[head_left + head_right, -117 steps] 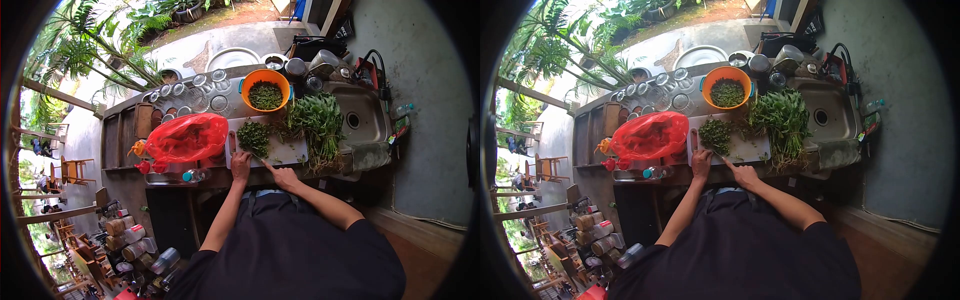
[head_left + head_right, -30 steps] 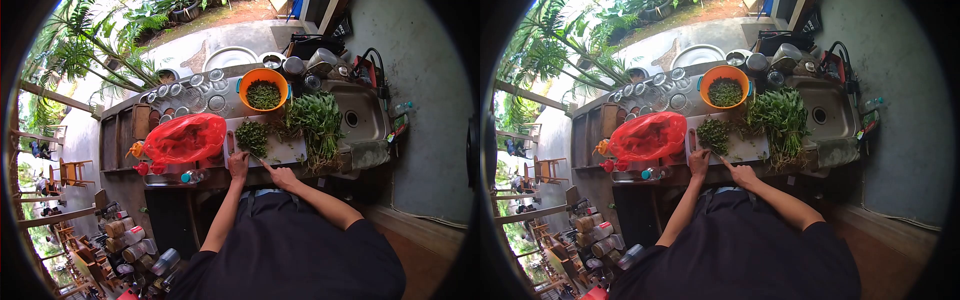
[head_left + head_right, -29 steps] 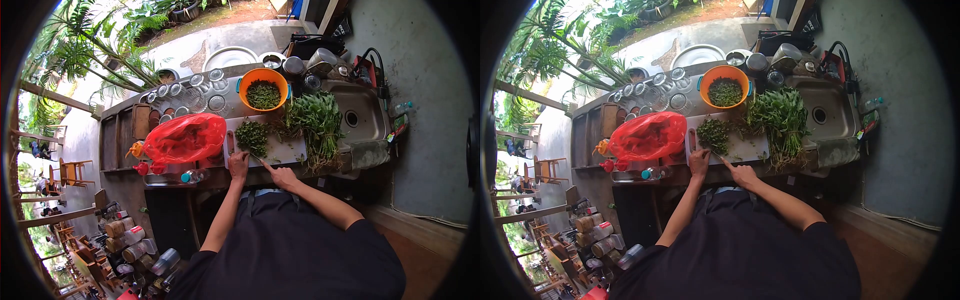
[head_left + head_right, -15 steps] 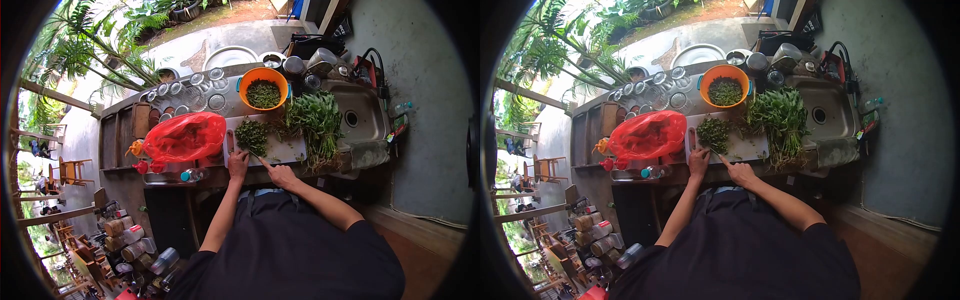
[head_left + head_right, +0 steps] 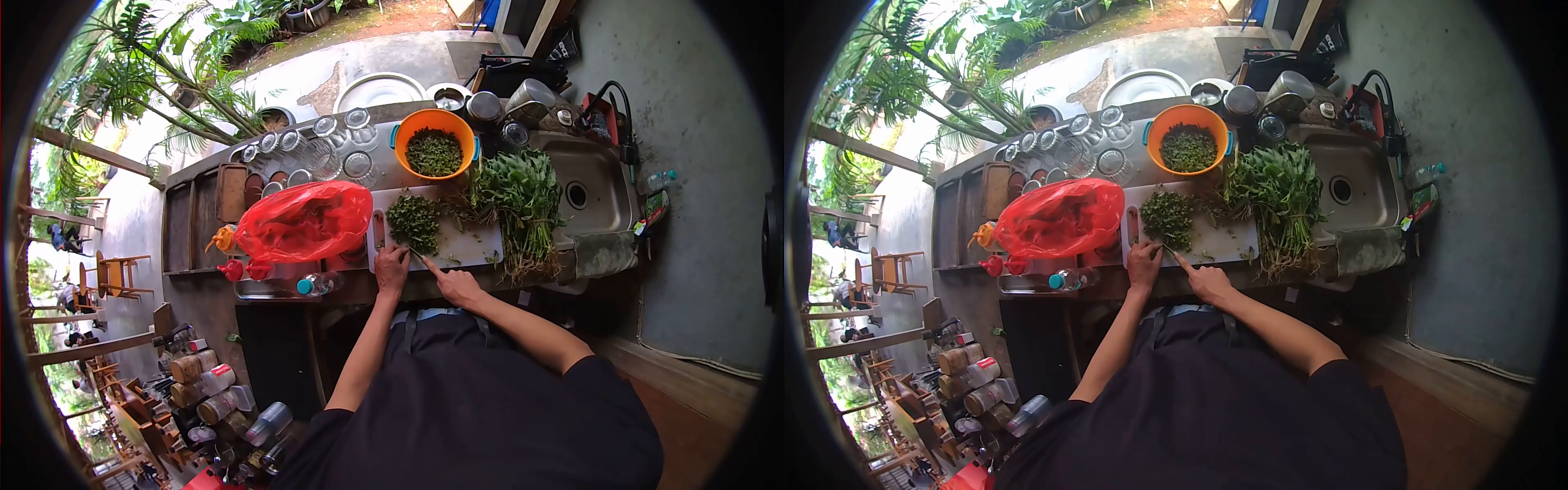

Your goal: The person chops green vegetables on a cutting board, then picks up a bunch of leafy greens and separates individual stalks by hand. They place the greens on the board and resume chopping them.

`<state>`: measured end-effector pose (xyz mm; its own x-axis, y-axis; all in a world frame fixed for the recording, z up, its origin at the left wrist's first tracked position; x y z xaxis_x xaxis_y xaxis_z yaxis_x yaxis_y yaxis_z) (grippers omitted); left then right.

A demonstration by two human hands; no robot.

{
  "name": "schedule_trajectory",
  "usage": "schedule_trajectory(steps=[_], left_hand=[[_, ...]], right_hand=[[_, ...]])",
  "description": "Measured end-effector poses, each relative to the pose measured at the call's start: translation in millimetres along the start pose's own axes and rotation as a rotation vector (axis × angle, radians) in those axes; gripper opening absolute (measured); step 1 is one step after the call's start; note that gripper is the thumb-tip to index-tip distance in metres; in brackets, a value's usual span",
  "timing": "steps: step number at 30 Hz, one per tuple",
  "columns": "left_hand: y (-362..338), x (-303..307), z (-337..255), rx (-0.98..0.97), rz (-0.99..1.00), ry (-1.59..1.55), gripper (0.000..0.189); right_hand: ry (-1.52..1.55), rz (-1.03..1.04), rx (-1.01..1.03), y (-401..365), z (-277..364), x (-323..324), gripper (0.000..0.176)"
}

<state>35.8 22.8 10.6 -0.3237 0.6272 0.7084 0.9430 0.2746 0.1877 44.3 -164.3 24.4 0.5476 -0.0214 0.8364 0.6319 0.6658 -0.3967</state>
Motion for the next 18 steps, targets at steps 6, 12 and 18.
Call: schedule_trajectory(steps=[6, 12, 18], left_hand=[[-1.6, 3.1, -7.6, -0.014, -0.017, 0.017, 0.011], [-0.7, 2.0, -1.5, 0.039, -0.049, -0.016, 0.011], [0.7, 4.2, -2.4, 0.037, -0.035, -0.008, 0.01]], right_hand=[[-0.055, -0.168, 0.032, 13.2, 3.9, -1.9, 0.083], [-0.09, -0.151, 0.066, 0.0, -8.6, -8.5, 0.086], [-0.123, -0.082, 0.076, -17.5, -17.9, 2.1, 0.084]])
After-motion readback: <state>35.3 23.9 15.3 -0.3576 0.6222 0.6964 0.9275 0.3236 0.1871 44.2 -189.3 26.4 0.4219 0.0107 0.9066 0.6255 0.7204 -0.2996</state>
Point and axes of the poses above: each hand's wrist, its own y-axis towards the middle knuckle, its own x-axis out of the back of the hand, z = x × y, the point moved 4 cm from there along y, towards the middle knuckle, and after that the axes turned 4 degrees about -y, right-handed, at the moved point
